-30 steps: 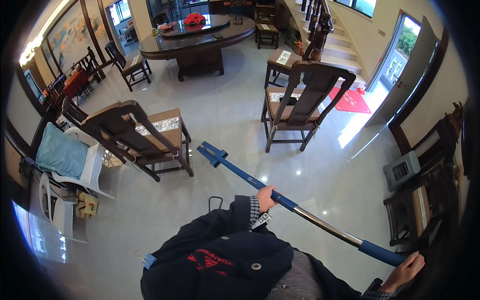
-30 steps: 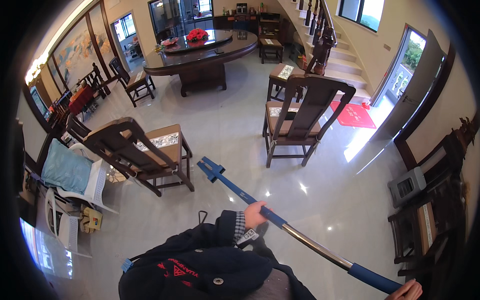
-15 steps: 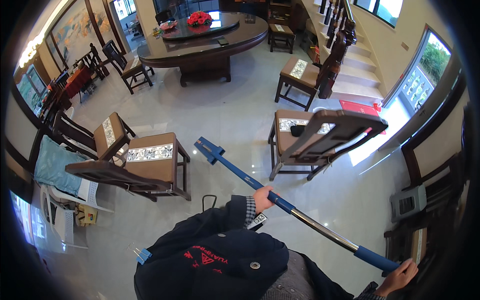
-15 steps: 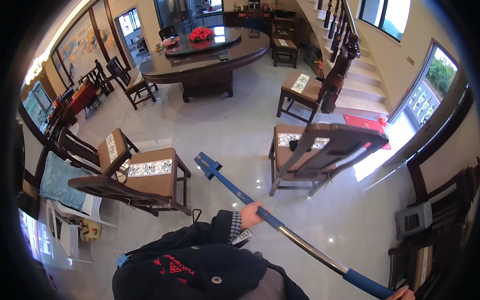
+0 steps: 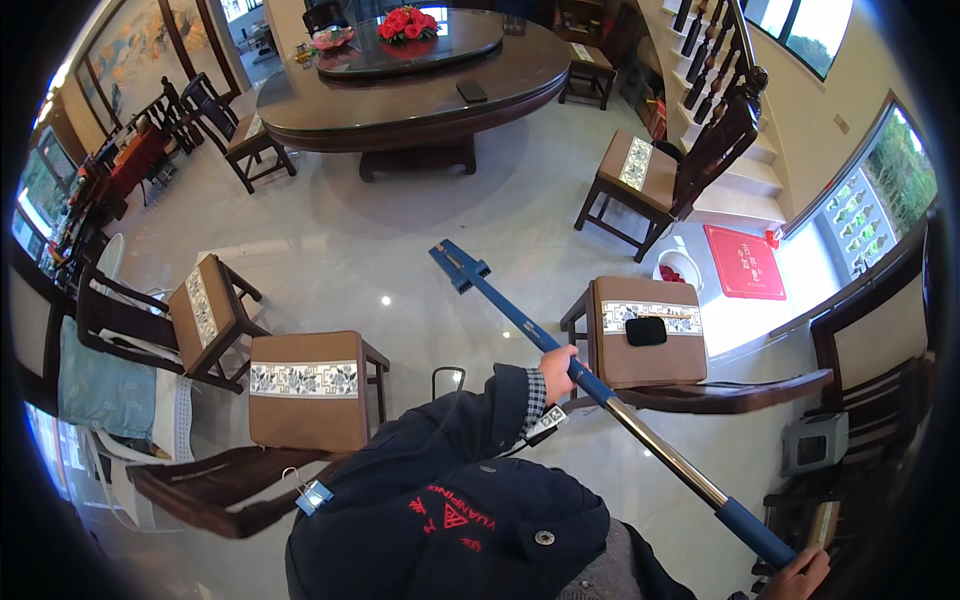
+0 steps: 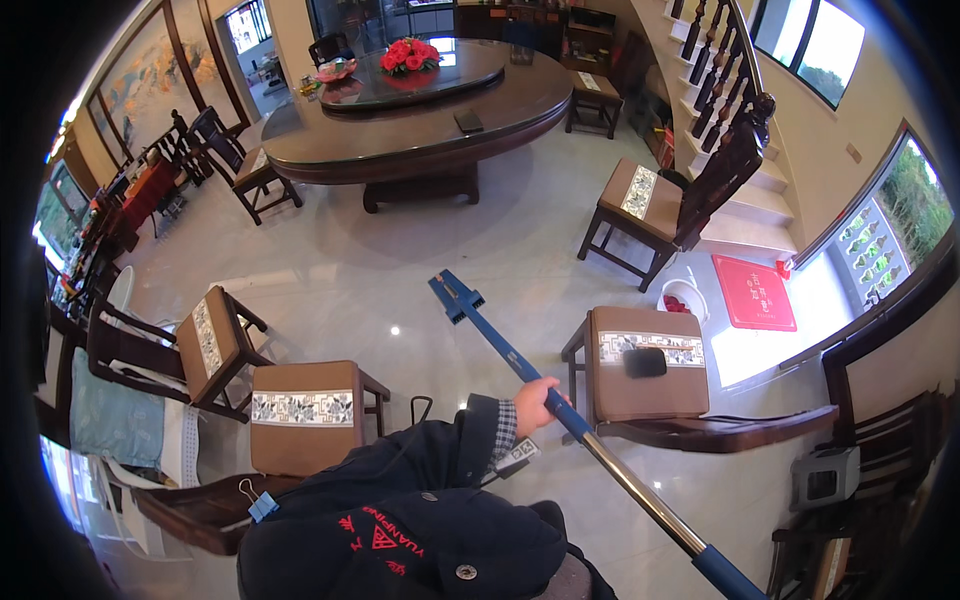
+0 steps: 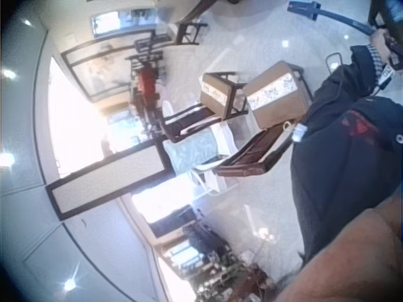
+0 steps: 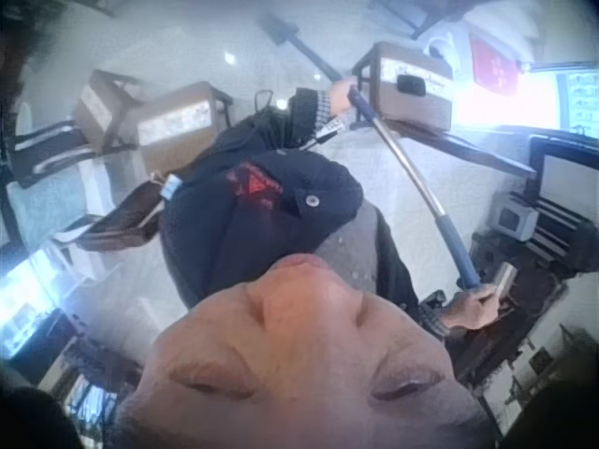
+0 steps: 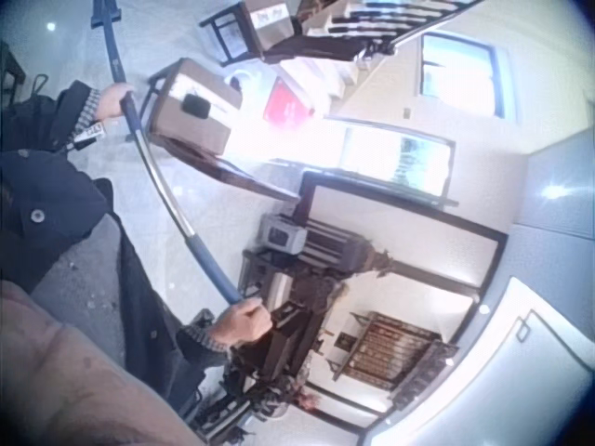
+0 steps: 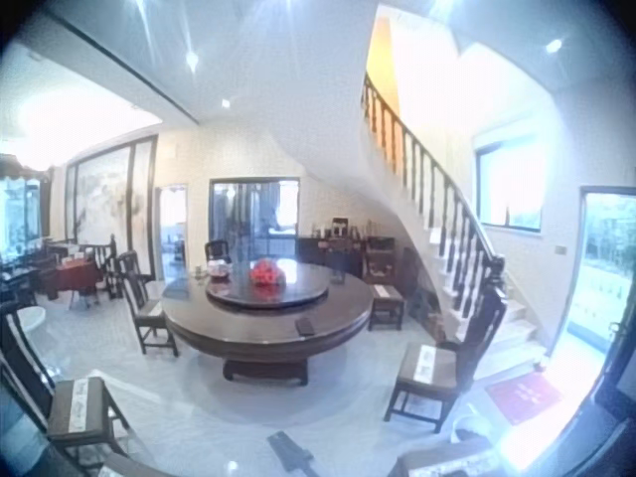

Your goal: The person mops a tiled floor using a flat mop, moving it back and forth across the surface. They navigate around a round dining table and chairs, covering areas near the table legs and between furniture.

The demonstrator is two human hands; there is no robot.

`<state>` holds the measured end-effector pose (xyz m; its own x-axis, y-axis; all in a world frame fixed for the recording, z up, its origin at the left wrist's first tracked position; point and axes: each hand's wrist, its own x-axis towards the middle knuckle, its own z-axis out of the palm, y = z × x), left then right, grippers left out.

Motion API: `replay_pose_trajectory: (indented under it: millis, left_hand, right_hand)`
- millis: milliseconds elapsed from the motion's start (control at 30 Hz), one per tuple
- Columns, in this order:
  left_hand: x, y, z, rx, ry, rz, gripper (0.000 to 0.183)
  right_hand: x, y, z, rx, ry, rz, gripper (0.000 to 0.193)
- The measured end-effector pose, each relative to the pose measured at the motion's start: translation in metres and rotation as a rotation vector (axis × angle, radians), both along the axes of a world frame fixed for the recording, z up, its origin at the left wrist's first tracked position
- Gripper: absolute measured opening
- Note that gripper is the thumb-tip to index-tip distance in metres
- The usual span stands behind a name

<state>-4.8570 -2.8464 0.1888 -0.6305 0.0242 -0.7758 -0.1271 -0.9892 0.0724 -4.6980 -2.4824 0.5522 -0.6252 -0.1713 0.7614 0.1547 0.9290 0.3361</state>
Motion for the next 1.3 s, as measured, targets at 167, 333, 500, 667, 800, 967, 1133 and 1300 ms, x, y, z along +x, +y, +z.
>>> replay_pose_trajectory:
  millis: [167, 333, 500, 667, 800, 967, 1133, 1300]
  left_hand:
    - [-0.077, -0.093, -0.005, -0.073, -0.019, 0.068, 0.022]
    - [-0.151, -0.171, -0.011, -0.014, -0.035, 0.119, 0.019]
    - [-0.234, -0.235, -0.022, -0.088, -0.040, 0.116, 0.021]
    - [-0.317, -0.304, -0.039, -0.105, -0.035, 0.101, 0.022]
    - [-0.372, -0.352, -0.063, -0.099, -0.084, 0.092, 0.019]
    - [-0.432, -0.400, -0.076, -0.062, -0.170, 0.048, 0.019]
    - [-0.474, -0.439, -0.073, -0.106, -0.210, -0.042, 0.018]
    - [-0.513, -0.470, -0.088, -0.107, -0.205, -0.133, 0.022]
  right_hand:
    - [-0.067, -0.099, 0.004, -0.040, -0.144, 0.184, 0.026]
    - [-0.147, -0.169, -0.016, -0.017, 0.051, 0.465, 0.022]
    - [-0.248, -0.225, -0.042, -0.154, 0.138, 0.497, 0.019]
    - [-0.335, -0.289, -0.046, -0.208, 0.052, 0.504, 0.021]
    - [-0.387, -0.327, -0.055, -0.132, -0.040, 0.435, 0.024]
    - [-0.432, -0.372, -0.079, -0.090, -0.113, 0.345, 0.017]
    - [-0.460, -0.431, -0.073, -0.204, -0.226, 0.121, 0.018]
    - [-0.487, -0.484, -0.072, -0.136, -0.191, 0.157, 0.020]
